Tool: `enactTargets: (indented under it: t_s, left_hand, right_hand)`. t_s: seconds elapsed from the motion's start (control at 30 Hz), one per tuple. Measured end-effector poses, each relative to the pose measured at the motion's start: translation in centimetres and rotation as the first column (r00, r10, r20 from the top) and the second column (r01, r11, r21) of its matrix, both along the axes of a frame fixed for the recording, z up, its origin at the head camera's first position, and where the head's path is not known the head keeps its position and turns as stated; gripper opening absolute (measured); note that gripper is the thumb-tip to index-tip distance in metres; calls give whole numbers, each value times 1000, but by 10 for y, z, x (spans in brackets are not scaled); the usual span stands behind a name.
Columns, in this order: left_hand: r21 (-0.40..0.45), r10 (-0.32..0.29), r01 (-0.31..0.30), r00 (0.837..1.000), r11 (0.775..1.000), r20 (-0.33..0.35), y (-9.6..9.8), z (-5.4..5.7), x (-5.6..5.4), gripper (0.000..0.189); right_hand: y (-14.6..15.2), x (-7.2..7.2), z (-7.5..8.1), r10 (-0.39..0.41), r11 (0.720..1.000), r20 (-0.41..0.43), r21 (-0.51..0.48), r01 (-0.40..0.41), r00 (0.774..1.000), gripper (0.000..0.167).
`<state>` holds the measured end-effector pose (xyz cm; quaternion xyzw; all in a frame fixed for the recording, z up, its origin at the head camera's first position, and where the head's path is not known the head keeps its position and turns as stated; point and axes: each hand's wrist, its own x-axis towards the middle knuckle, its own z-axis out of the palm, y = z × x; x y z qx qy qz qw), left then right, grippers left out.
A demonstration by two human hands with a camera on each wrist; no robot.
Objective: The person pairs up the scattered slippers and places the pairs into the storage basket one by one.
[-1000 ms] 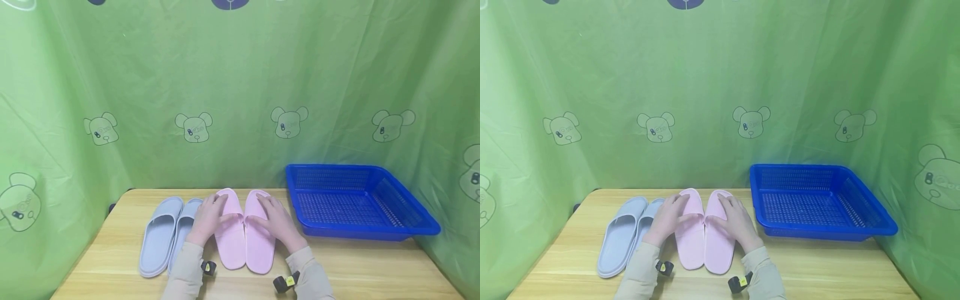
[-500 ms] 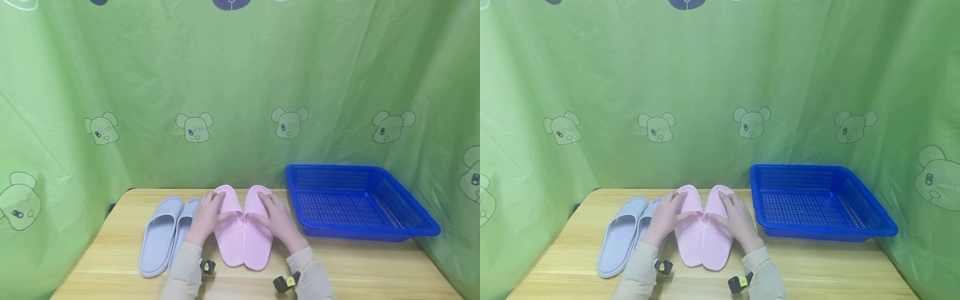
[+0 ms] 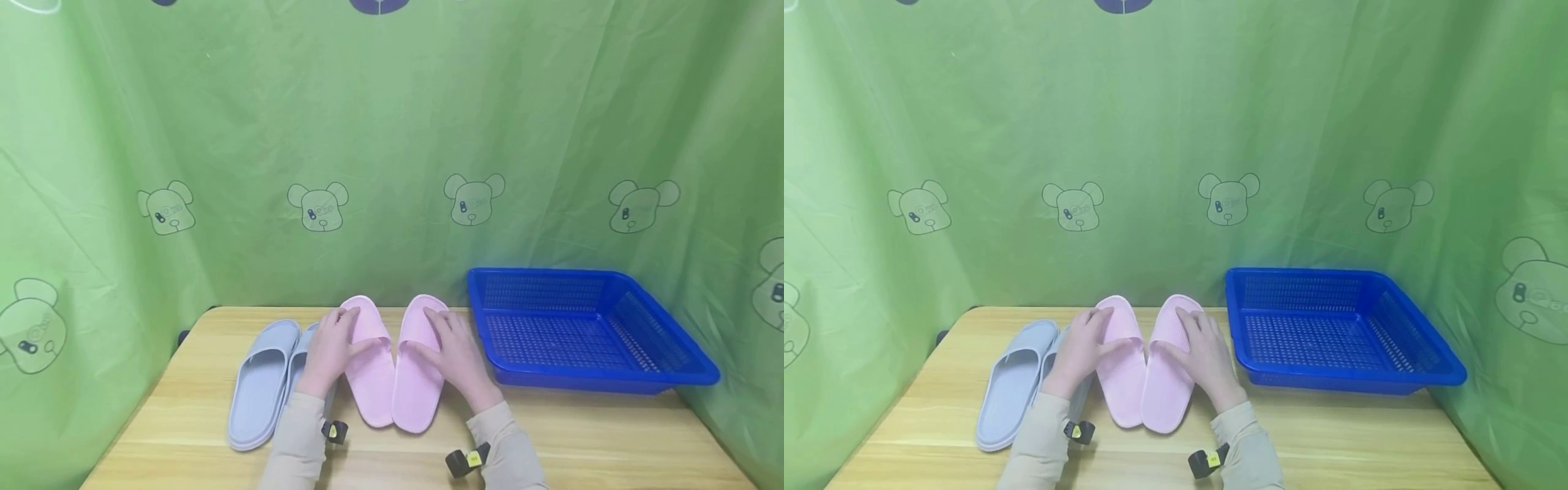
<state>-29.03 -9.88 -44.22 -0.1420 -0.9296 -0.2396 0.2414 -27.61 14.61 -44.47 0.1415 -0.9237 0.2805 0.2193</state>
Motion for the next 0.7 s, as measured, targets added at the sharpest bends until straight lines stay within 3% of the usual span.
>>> enactTargets:
  t_s: [0.33, 0.7]
  left_hand:
    - [15, 46, -47, 999, 999, 17, -6, 2, 0, 81]
    - [50, 66, -65, 998, 997, -3, -12, 3, -3, 80]
  right_hand:
    - [0, 0, 2, -24, 1000, -91, -16, 22, 996, 79]
    - [0, 1, 6, -61, 998, -117, -36, 57, 991, 80]
